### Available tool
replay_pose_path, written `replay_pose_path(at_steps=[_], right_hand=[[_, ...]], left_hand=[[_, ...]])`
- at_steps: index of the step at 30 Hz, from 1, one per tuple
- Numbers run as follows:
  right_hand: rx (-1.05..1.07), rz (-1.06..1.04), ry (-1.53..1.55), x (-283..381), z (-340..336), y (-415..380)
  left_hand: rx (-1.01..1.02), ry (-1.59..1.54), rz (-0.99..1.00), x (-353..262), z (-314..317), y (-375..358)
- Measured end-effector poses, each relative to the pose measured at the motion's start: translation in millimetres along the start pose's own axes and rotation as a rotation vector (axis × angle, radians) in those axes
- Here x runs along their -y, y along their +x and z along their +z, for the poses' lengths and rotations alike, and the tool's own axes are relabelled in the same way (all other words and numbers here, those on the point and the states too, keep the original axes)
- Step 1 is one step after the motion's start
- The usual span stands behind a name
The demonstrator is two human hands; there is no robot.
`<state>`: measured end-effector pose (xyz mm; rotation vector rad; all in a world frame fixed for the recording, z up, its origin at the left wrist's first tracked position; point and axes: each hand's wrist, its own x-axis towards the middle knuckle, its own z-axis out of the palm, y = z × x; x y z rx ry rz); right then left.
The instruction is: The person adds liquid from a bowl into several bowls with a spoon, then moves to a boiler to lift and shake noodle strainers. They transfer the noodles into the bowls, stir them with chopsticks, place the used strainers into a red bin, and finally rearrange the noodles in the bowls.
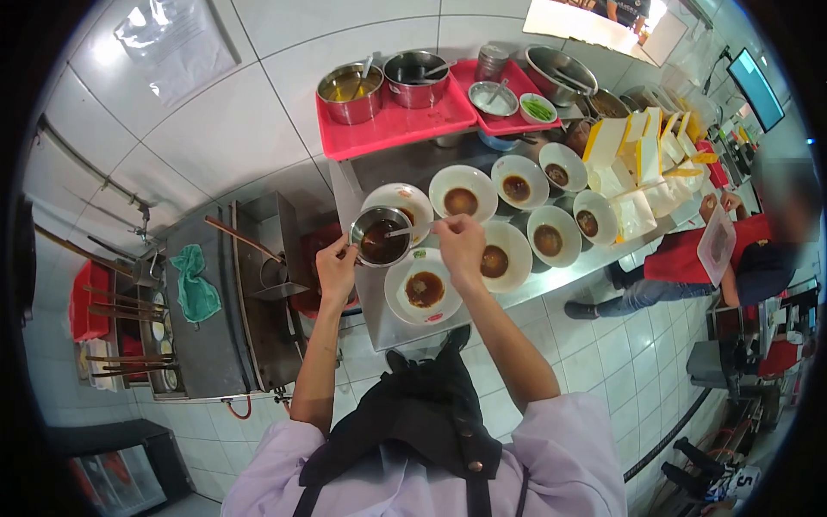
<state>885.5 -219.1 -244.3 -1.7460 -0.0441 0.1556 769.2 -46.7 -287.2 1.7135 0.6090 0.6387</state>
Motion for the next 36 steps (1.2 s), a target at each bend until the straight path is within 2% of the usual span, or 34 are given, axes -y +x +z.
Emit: replay_pose_path(at_steps=[2, 4, 5, 6, 8, 10, 12, 13, 14, 17, 20, 21, 22, 24, 25, 26, 28, 29, 30, 32, 33, 35, 36], right_hand=[[0.009, 0.082, 0.062, 14.9, -23.0, -19.2], [0.036, -0.045, 0.201, 11.8, -42.8, -41.4], [0.07, -0.226, 0.043, -4.3, -51.3, -51.4], [0.061, -0.22, 0.037, -8.7, -56.4, -60.9], [0.112, -0.805, -0.312, -15.8, -65.1, -74.8], [0.052, -0.833, -0.312, -0.8, -69.3, -80.4], [-0.159, -0.647, -0.152, 20.9, -67.4, -79.9], [-0.156, -0.541, -0.007, 28.2, -63.5, -74.9], [-0.165, -0.539, -0.005, 26.4, -61.0, -67.4], [-0.047, -0.382, -0.317, 16.3, -55.5, -42.4], [-0.174, -0.378, -0.338, 2.6, -65.8, -22.7], [-0.173, -0.249, -0.23, 1.6, -74.6, -16.6], [-0.165, -0.248, -0.234, -0.5, -86.1, -9.0], [-0.112, -0.021, 0.006, -6.7, -110.9, 3.2], [-0.075, 0.145, 0.187, 7.3, -122.9, 3.6], [-0.078, 0.141, 0.189, 12.2, -136.0, 6.5], [-0.076, 0.007, 0.308, 11.3, -162.5, 7.1], [-0.088, -0.106, 0.172, 7.8, -172.3, 3.3], [-0.084, -0.101, 0.172, -1.2, -181.1, 2.8], [0.098, -0.862, -0.387, -21.2, -198.3, 8.3], [0.112, -0.86, -0.38, -19.8, -204.2, 15.0], [0.187, -1.131, -0.449, -4.1, -214.6, 25.4], [0.208, -1.125, -0.435, 5.2, -217.2, 29.7]], left_hand=[[0.031, 0.013, 0.002, 8.7, 0.7, -2.5], [0.051, -0.004, -0.014, 5.7, -0.4, -6.0], [0.055, -0.021, -0.024, 3.5, -0.8, -6.4], [0.065, -0.024, -0.029, 3.9, -1.0, -6.0], [0.095, 0.013, -0.028, 6.2, -1.1, -6.5], [0.124, 0.009, -0.04, -2.4, 0.2, -7.5], [0.147, -0.011, -0.012, -14.7, 4.9, -11.3], [0.155, -0.008, -0.011, -17.3, 9.5, -14.0], [0.165, -0.031, -0.004, -20.0, 15.1, -16.1], [0.182, -0.002, 0.06, -19.9, 36.1, -17.4], [0.166, 0.044, 0.091, -28.6, 59.0, -21.4], [0.167, 0.017, 0.074, -31.7, 66.5, -23.2], [0.17, -0.008, 0.051, -45.3, 73.9, -26.7], [0.197, -0.05, -0.006, -53.5, 87.5, -33.7], [0.167, 0.012, 0.036, -45.6, 95.6, -31.2], [0.139, 0.074, 0.079, -39.3, 104.6, -28.6], [0.136, 0.045, 0.086, -52.0, 116.1, -30.4], [0.122, 0.05, 0.061, -51.9, 119.0, -30.8], [0.105, 0.057, 0.036, -51.9, 121.7, -30.0], [0.082, 0.07, -0.033, -51.7, 128.8, -30.0], [0.068, 0.089, -0.018, -49.4, 131.5, -28.9], [0.038, 0.086, -0.022, -47.8, 137.6, -28.1], [0.023, 0.098, -0.036, -49.3, 140.3, -29.8]])
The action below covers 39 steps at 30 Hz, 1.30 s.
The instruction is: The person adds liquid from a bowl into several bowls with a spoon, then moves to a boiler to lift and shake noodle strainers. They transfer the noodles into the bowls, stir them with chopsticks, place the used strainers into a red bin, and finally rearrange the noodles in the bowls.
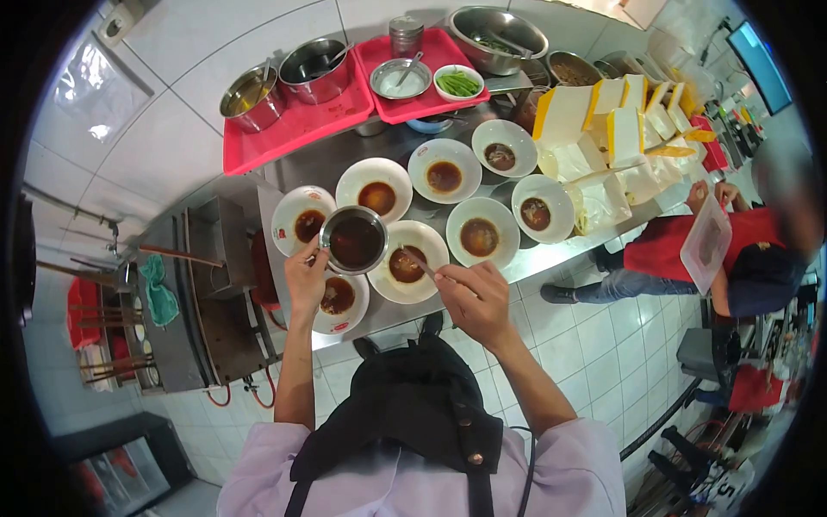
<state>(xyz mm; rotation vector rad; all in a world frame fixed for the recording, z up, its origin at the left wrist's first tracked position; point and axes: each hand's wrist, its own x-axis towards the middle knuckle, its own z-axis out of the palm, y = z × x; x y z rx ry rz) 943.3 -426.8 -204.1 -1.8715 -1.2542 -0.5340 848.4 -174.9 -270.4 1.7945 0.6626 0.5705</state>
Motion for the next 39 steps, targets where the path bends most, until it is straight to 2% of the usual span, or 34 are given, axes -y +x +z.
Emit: replay_pose_path(at_steps=[2, 4, 6, 7, 8, 10, 12, 14, 18, 20, 21, 22, 24, 25, 26, 28, 30, 32, 33, 34, 36, 38, 39], right_hand=[[-0.091, -0.011, 0.061, -2.1, -6.6, 23.0], [-0.065, 0.05, 0.106, -6.7, 8.5, 34.1], [0.123, 0.258, 0.165, -21.7, 39.7, 28.4], [0.078, 0.486, 0.313, -24.0, 53.8, 26.5], [0.084, 0.472, 0.327, -29.5, 57.0, 27.5], [-0.073, 0.751, 0.424, -38.6, 59.4, 35.4], [-0.089, 0.782, 0.48, -50.2, 52.7, 50.1], [-0.183, 1.179, 1.074, -57.7, 39.5, 72.2], [-0.239, 1.1, 1.028, -82.4, 55.2, 96.5], [-0.03, 0.371, 0.309, -95.4, 84.5, 88.3], [0.072, 0.245, 0.356, -89.5, 92.0, 89.5], [0.074, 0.237, 0.351, -88.9, 91.7, 91.5], [0.034, -0.201, 0.082, -89.5, 92.6, 103.0], [-0.018, -0.222, 0.064, -81.7, 82.1, 113.8], [-0.009, -0.231, 0.065, -72.9, 71.5, 122.4], [-0.113, -0.109, 0.13, -54.8, 53.9, 134.8], [-0.136, -0.105, 0.145, -40.5, 54.5, 135.4], [-0.01, 0.01, 0.18, -30.2, 68.0, 123.3], [0.063, 0.139, 0.228, -30.6, 82.8, 111.3], [0.063, 0.145, 0.216, -38.4, 97.2, 97.3], [-0.09, 0.657, 0.363, -45.9, 111.9, 79.4], [-0.176, 0.653, 0.268, -60.0, 92.8, 83.8], [-0.265, 0.875, 0.489, -67.7, 77.7, 87.9]], left_hand=[[-0.019, 0.003, 0.011, -7.8, 3.8, -3.2], [-0.042, 0.009, -0.018, -15.8, 9.1, -6.5], [-0.065, 0.01, -0.047, -20.0, 16.1, -12.6], [-0.086, 0.037, -0.031, -21.0, 20.1, -13.3], [-0.109, 0.064, -0.013, -21.7, 23.3, -12.5], [-0.148, 0.036, -0.037, -19.6, 25.4, -11.6], [-0.158, -0.018, -0.032, -17.0, 25.9, -10.4], [-0.17, -0.067, -0.051, -21.2, 22.7, -7.9], [-0.195, -0.019, -0.047, -15.9, 9.7, 2.8], [-0.203, -0.048, -0.062, -8.9, 1.4, 7.3], [-0.203, -0.035, -0.068, -6.8, -2.6, 10.3], [-0.202, -0.021, -0.076, -4.7, -4.9, 12.0], [-0.217, 0.0, -0.056, -6.0, -9.5, 15.2], [-0.227, 0.029, -0.049, -6.9, -12.1, 16.9], [-0.236, 0.021, -0.054, -5.6, -13.8, 19.1], [-0.19, 0.005, -0.061, -2.6, -15.4, 24.6], [-0.187, -0.011, -0.026, -2.7, -11.2, 28.8], [-0.175, -0.032, 0.01, -6.7, -3.5, 36.1], [-0.144, -0.04, 0.014, -11.7, -0.9, 40.4], [-0.112, -0.045, 0.016, -13.6, 1.6, 44.6], [-0.046, -0.084, -0.004, -13.1, 8.6, 51.0], [-0.032, -0.143, -0.021, -11.8, 17.1, 56.5], [-0.01, -0.05, 0.002, -9.1, 18.2, 60.1]])
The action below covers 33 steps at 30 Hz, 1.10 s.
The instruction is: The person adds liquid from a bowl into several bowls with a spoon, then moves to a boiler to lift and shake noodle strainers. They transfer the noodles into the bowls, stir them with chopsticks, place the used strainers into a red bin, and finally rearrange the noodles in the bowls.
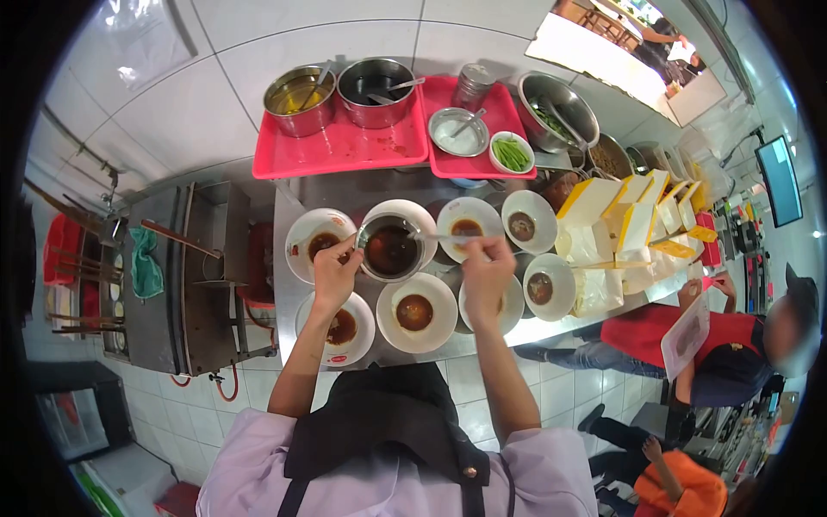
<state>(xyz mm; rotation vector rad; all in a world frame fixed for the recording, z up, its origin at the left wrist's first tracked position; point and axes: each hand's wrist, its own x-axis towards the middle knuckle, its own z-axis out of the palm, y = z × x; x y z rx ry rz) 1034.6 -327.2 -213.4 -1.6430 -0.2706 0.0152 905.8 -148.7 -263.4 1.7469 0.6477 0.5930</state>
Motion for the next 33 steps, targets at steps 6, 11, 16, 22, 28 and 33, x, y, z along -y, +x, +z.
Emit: replay_pose_path(at_steps=[6, 11, 16, 22, 28, 33], right_hand=[[-0.127, 0.216, 0.211, 2.1, -50.4, 51.4], [0.123, -0.569, -0.517, -16.0, -74.0, 63.1], [0.185, -0.814, -0.404, 34.6, -99.7, 61.0], [0.505, -0.49, -0.257, -19.5, -114.0, 49.7], [0.286, 0.233, 0.134, -33.0, -167.8, 56.5], [0.65, -0.403, -0.153, -42.9, -217.7, 37.6]], left_hand=[[0.016, 0.0, -0.005, 3.5, 18.9, 8.1], [-0.058, 0.002, 0.04, 2.9, 39.2, 1.2], [-0.093, -0.008, -0.028, -25.4, 75.4, -16.9], [-0.178, 0.047, -0.031, -51.5, 138.8, -57.5], [-0.277, -0.045, -0.158, -28.6, 170.5, -94.9], [-0.34, -0.094, -0.161, -23.3, 167.8, -117.8]])
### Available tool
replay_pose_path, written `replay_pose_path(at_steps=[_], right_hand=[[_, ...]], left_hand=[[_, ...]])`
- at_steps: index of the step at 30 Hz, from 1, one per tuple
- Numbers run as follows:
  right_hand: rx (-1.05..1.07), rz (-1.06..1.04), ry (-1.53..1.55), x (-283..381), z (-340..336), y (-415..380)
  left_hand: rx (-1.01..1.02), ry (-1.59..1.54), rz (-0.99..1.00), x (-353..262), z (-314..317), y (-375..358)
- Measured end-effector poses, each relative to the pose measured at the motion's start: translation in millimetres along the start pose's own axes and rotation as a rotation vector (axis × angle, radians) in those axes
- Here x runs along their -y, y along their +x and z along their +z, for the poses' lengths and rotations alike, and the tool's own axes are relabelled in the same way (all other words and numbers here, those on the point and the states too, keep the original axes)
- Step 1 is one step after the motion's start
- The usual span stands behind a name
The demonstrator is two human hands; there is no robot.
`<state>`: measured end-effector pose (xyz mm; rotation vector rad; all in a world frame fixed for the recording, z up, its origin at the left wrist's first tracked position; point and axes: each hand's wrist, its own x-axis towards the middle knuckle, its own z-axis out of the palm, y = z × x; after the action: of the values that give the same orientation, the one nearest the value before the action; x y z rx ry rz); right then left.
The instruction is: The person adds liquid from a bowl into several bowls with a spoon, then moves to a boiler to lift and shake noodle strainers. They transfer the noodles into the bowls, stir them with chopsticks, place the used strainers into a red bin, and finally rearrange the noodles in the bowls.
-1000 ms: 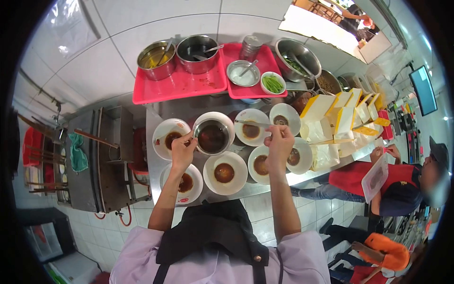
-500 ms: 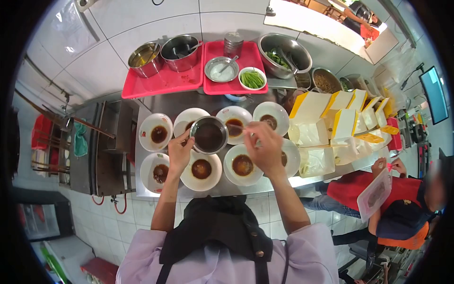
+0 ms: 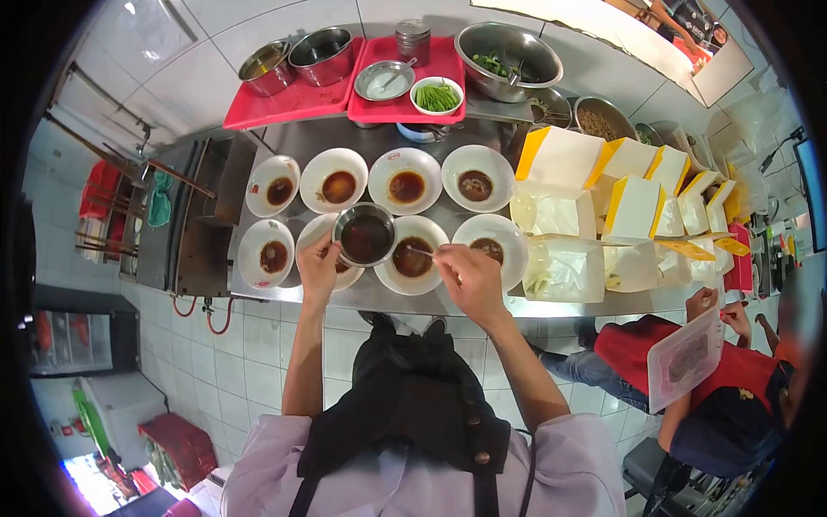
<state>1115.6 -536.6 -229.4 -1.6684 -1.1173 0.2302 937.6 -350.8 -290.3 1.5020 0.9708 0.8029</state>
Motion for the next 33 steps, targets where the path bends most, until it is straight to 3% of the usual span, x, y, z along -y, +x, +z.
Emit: replay_pose_path(at_steps=[2, 4, 7, 8, 10, 11, 12, 15, 18, 19, 20, 22, 23, 24, 26, 27, 28, 31, 33], right_hand=[[-0.009, -0.466, -0.243, -5.2, -4.6, -1.7], [-0.058, -0.482, -0.212, 13.8, -7.3, 4.1], [-0.117, -0.208, -0.088, 25.2, 2.5, 8.7], [-0.13, -0.207, -0.092, 13.1, 11.4, 7.3], [-0.144, 0.045, -0.075, -6.9, 22.1, 4.3], [-0.249, 0.176, -0.012, -10.0, 21.2, 2.4], [-0.264, 0.174, -0.019, -15.6, 15.4, 1.5], [-0.461, 0.502, 0.29, -19.2, -19.4, -5.6], [-0.602, 0.555, 0.35, -11.6, -60.1, -18.9], [-0.613, 0.463, 0.149, -20.3, -69.1, -28.2], [-0.621, 0.463, 0.139, -25.2, -74.3, -38.0], [-0.304, 0.224, -0.207, -31.5, -81.4, -53.5], [-0.248, 0.067, -0.327, -47.4, -81.2, -61.6], [-0.248, 0.071, -0.334, -42.3, -85.8, -62.1], [-0.25, -0.266, -0.605, -29.5, -95.5, -57.3], [-0.267, -0.321, -0.607, -20.3, -99.2, -51.9], [-0.264, -0.319, -0.607, -12.0, -98.6, -50.5], [-0.404, -0.016, -0.241, 8.5, -85.1, -33.3], [-0.336, 0.102, -0.25, -1.6, -71.1, -18.9]], left_hand=[[0.001, -0.03, 0.008, -4.2, -0.6, -2.5], [-0.002, -0.034, -0.005, -12.3, 2.4, -7.2], [0.041, 0.112, 0.094, -23.2, 15.6, -17.4], [0.061, 0.079, 0.088, -27.1, 23.5, -20.7], [0.101, 0.044, 0.09, -28.8, 36.6, -24.8], [0.12, 0.092, 0.098, -24.3, 42.8, -24.2], [0.136, 0.138, 0.105, -23.2, 49.7, -24.1], [0.157, 0.097, 0.098, -13.6, 69.0, -23.0], [0.188, 0.067, 0.123, -11.4, 85.8, -23.2], [0.199, 0.061, 0.106, -20.5, 88.2, -24.9], [0.208, 0.056, 0.091, -25.5, 90.4, -24.8], [0.198, 0.103, 0.149, -21.0, 95.1, -19.0], [0.224, 0.083, 0.123, -21.1, 97.7, -17.1], [0.249, 0.064, 0.101, -24.2, 100.5, -16.3], [0.25, 0.067, 0.106, -31.3, 104.4, -15.3], [0.268, 0.056, 0.109, -32.3, 105.4, -14.3], [0.285, 0.045, 0.116, -32.5, 105.9, -13.4], [0.276, 0.115, 0.165, -24.7, 113.6, -5.7], [0.304, 0.066, 0.136, -31.3, 118.8, -5.5]])
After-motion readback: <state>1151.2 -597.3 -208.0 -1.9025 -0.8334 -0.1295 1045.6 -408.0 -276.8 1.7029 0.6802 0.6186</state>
